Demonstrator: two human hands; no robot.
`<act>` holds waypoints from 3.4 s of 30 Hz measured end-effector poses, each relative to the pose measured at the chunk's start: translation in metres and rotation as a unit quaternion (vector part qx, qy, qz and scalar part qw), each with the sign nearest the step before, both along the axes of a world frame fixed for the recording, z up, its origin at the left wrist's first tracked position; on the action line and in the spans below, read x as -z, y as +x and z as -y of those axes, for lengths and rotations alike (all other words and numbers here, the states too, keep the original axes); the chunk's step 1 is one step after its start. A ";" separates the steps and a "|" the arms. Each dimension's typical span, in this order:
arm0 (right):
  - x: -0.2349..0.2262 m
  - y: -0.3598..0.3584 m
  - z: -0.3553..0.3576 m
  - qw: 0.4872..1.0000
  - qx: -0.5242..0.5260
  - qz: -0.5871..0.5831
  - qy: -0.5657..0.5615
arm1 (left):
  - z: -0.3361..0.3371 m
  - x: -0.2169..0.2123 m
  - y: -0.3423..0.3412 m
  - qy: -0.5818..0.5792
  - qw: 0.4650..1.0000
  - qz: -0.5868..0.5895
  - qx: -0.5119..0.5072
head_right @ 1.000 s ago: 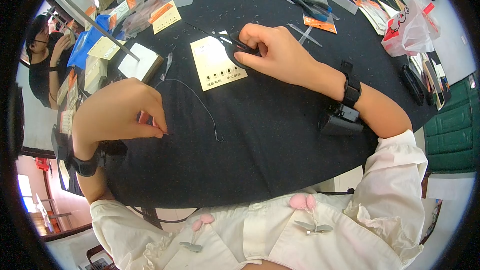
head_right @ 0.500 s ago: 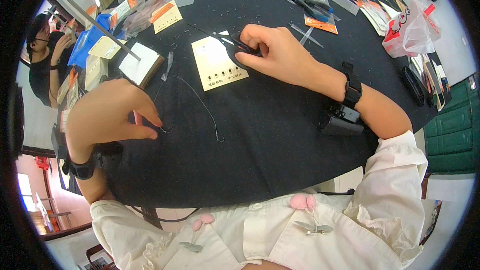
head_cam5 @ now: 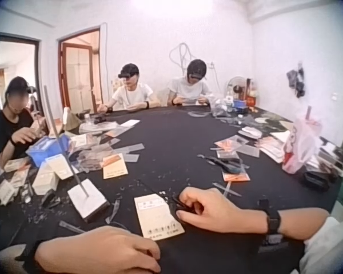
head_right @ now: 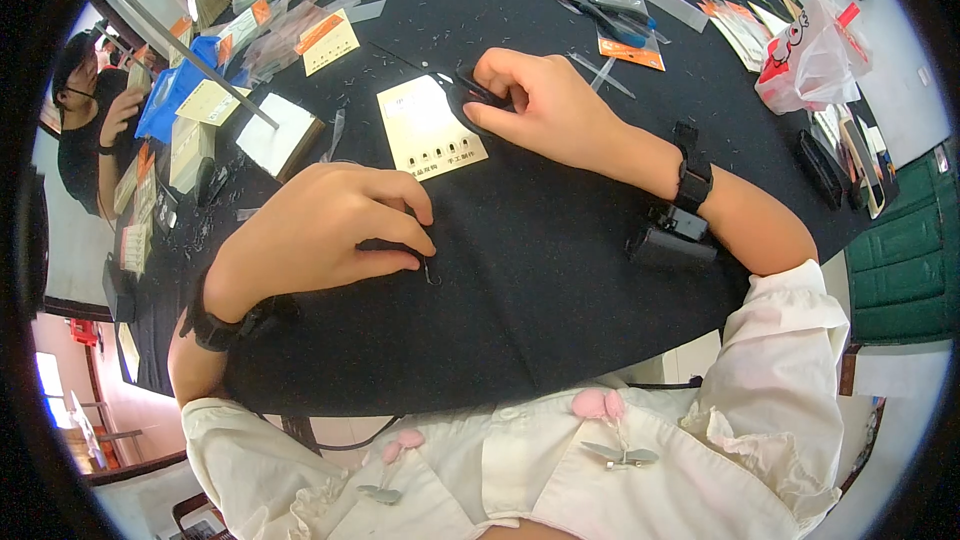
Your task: Assembling fishing tackle by attaching small metal components and hooks to display cards and trimming line.
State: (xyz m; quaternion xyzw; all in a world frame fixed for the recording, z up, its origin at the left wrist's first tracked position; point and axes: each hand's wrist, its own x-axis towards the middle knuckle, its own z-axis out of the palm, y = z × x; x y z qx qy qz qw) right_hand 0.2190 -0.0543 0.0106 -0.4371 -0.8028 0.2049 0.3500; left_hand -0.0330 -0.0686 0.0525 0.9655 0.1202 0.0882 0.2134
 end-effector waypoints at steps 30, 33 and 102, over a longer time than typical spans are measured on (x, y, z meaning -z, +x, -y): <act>-0.032 0.005 0.008 0.956 0.144 0.249 0.065 | -0.053 0.032 -0.009 -0.557 0.750 0.246 -0.257; -0.030 0.009 0.003 0.962 0.125 0.227 0.087 | -0.056 0.037 -0.011 -0.566 0.742 0.260 -0.249; -0.035 -0.034 -0.023 0.932 -0.023 -0.232 -0.277 | -0.043 0.048 -0.001 -0.527 0.687 0.406 -0.292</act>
